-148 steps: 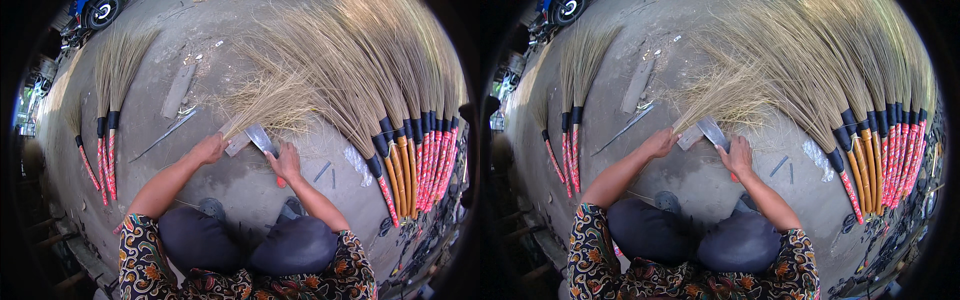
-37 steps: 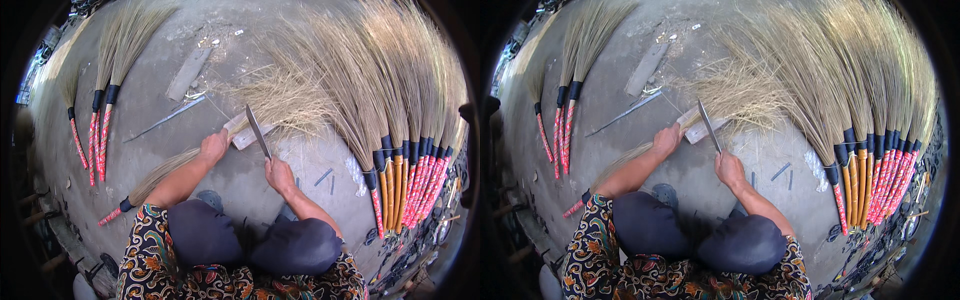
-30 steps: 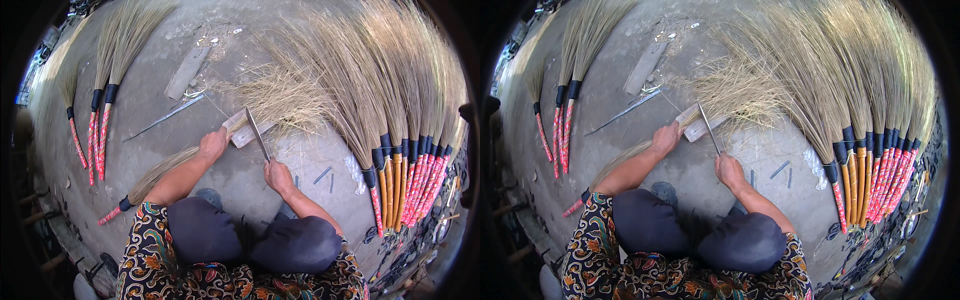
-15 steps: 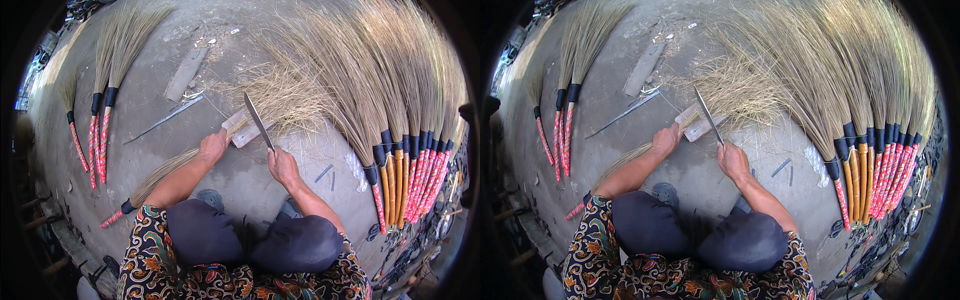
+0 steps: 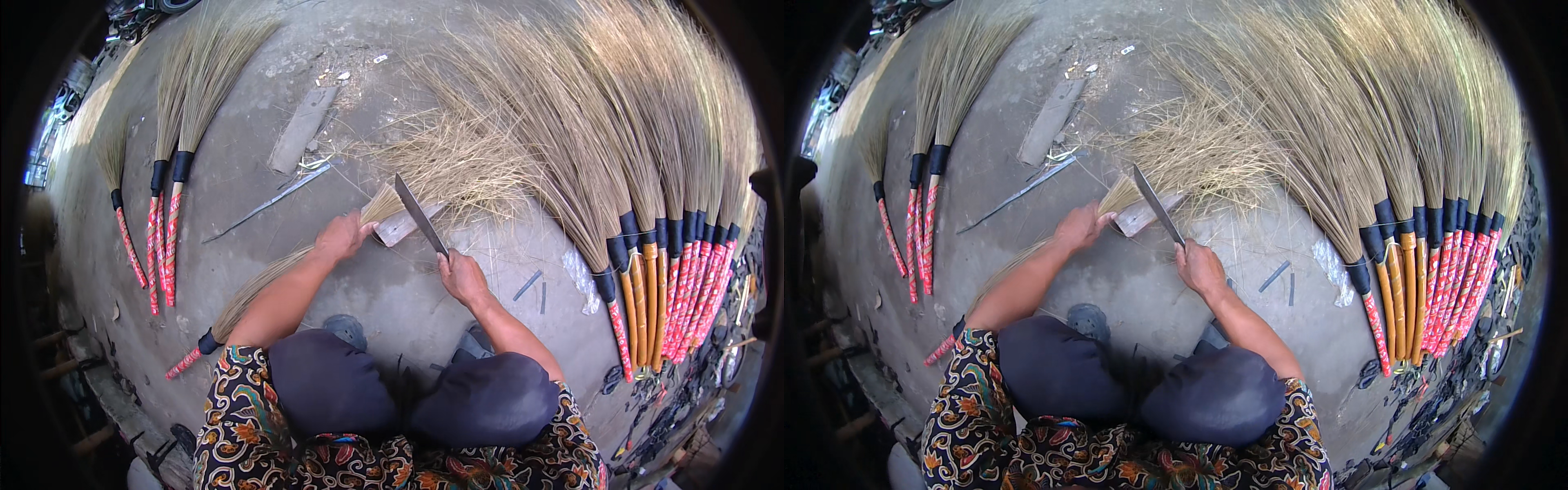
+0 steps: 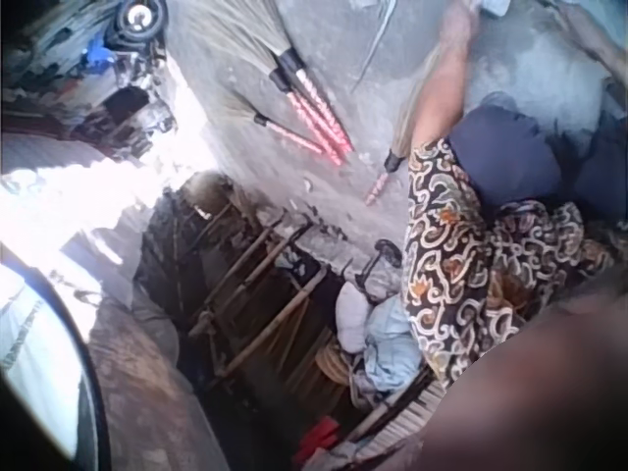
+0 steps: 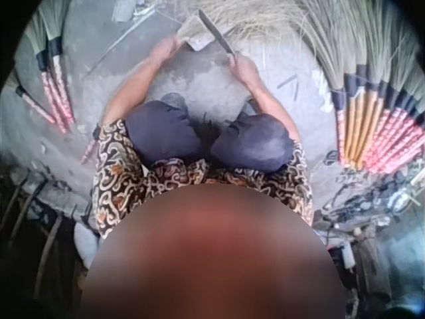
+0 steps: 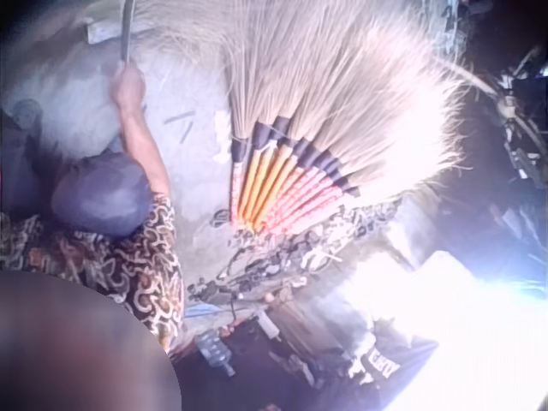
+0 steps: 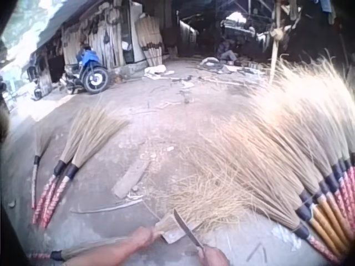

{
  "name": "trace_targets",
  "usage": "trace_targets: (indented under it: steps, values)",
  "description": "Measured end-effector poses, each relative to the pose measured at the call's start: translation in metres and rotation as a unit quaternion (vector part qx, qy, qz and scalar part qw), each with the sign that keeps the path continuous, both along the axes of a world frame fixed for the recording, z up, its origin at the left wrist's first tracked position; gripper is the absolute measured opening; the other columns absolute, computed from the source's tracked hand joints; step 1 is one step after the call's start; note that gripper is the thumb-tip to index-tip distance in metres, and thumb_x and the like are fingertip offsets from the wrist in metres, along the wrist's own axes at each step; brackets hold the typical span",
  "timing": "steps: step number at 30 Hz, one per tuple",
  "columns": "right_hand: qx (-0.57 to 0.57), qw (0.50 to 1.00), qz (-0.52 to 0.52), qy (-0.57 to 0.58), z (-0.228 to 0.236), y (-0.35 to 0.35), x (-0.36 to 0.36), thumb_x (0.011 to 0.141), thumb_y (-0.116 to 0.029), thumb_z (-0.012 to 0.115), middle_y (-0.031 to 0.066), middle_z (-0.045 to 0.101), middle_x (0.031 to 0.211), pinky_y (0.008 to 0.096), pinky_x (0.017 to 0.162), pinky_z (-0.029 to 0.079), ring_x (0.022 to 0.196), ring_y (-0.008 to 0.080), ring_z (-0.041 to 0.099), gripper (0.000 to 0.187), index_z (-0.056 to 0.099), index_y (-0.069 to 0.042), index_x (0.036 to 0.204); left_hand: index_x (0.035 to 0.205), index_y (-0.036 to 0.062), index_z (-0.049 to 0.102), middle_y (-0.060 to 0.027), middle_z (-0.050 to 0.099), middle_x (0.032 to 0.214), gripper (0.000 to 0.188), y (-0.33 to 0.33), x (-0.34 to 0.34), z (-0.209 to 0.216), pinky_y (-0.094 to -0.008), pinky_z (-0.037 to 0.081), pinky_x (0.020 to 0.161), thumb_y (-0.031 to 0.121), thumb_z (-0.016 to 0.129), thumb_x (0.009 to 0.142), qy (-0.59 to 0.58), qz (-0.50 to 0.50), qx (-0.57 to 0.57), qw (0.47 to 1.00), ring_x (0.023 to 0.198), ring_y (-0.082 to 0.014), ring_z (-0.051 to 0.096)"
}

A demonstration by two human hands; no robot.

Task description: The person sits on the floor and repeatedly trims the bristles of handmade brooms using a machete and a wooden block. They pick up each broom, align the bristles, cut them to an even length, and set the finished broom aside.

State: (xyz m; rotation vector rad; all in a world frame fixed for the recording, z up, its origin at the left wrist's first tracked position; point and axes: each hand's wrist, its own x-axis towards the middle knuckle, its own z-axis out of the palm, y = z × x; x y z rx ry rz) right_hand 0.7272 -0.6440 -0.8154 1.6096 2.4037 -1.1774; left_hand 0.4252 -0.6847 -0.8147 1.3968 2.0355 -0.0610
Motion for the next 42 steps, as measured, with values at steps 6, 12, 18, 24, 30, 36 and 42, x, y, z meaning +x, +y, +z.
trace_targets:
  steps: [6,12,18,24,30,36,42]
  values:
    - [0.098,0.984,0.054,0.137,0.043,0.008,-0.036,0.103,-0.040,0.066,0.0246,0.059,0.141,0.0454,0.102,0.052,0.128,0.0354,0.061,0.064,0.051,0.008,0.144,0.129,-0.0023,0.059,-0.0322,0.070,0.114,0.057,0.012,0.015,0.084,-0.0539,0.052,0.095,0.046,0.066,0.100,-0.107,-0.052,0.006,0.993,0.111,-0.0489,0.066]
    - [-0.358,0.713,-0.206,0.567,0.065,0.009,-0.083,0.108,-0.035,0.059,0.0159,0.067,0.130,0.0424,0.105,0.053,0.119,0.0259,0.066,0.046,0.059,0.001,0.137,0.148,-0.0054,0.047,-0.0330,0.044,0.155,0.087,0.032,0.030,0.205,-0.0468,0.043,0.116,0.052,0.075,0.089,-0.090,-0.232,-0.025,0.968,0.142,-0.0462,0.047]
    - [-0.353,0.701,-0.311,0.536,0.069,0.038,-0.076,0.106,-0.032,0.060,0.0139,0.071,0.118,0.0443,0.106,0.051,0.111,0.0269,0.068,0.038,0.064,0.002,0.125,0.157,0.0052,0.041,-0.0270,0.043,0.158,0.108,-0.064,-0.091,0.261,-0.0486,0.033,0.124,0.060,0.086,0.076,-0.103,-0.094,0.283,0.949,0.150,-0.0392,0.040]
    - [-0.262,0.724,-0.308,0.559,0.089,0.088,-0.061,0.106,-0.034,0.060,0.0145,0.073,0.114,0.0429,0.101,0.053,0.106,0.0282,0.071,0.039,0.065,-0.001,0.124,0.158,0.0111,0.039,-0.0244,0.048,0.154,0.122,-0.262,-0.155,0.127,-0.0494,0.035,0.123,0.057,0.095,0.061,-0.015,0.045,-0.055,0.997,0.145,-0.0438,0.044]
    - [-0.158,0.753,-0.313,0.557,0.119,0.160,-0.045,0.104,-0.044,0.062,0.0163,0.065,0.132,0.0459,0.111,0.046,0.124,0.0302,0.061,0.058,0.054,0.000,0.141,0.132,0.0110,0.062,-0.0154,0.065,0.122,0.075,-0.354,-0.163,0.035,-0.0454,0.051,0.104,0.034,0.092,0.067,0.029,0.159,0.097,0.982,0.117,-0.0376,0.064]
    - [0.044,0.713,-0.419,0.560,0.160,0.243,0.047,0.107,-0.056,0.048,0.0249,0.039,0.162,0.0480,0.120,0.044,0.146,0.0362,0.047,0.083,0.028,0.005,0.160,0.123,0.0081,0.066,-0.0170,0.067,0.112,0.060,-0.320,-0.180,0.093,-0.0466,0.055,0.094,0.024,0.087,0.069,0.104,0.243,0.256,0.930,0.108,-0.0389,0.067]
    - [0.024,0.742,-0.464,0.483,0.117,0.215,0.128,0.106,-0.060,0.051,0.0245,0.041,0.161,0.0472,0.118,0.042,0.145,0.0369,0.049,0.087,0.028,0.003,0.161,0.123,0.0063,0.066,-0.0230,0.070,0.111,0.059,-0.285,-0.305,0.195,-0.0471,0.054,0.092,0.032,0.086,0.074,0.236,0.323,0.315,0.861,0.107,-0.0404,0.069]
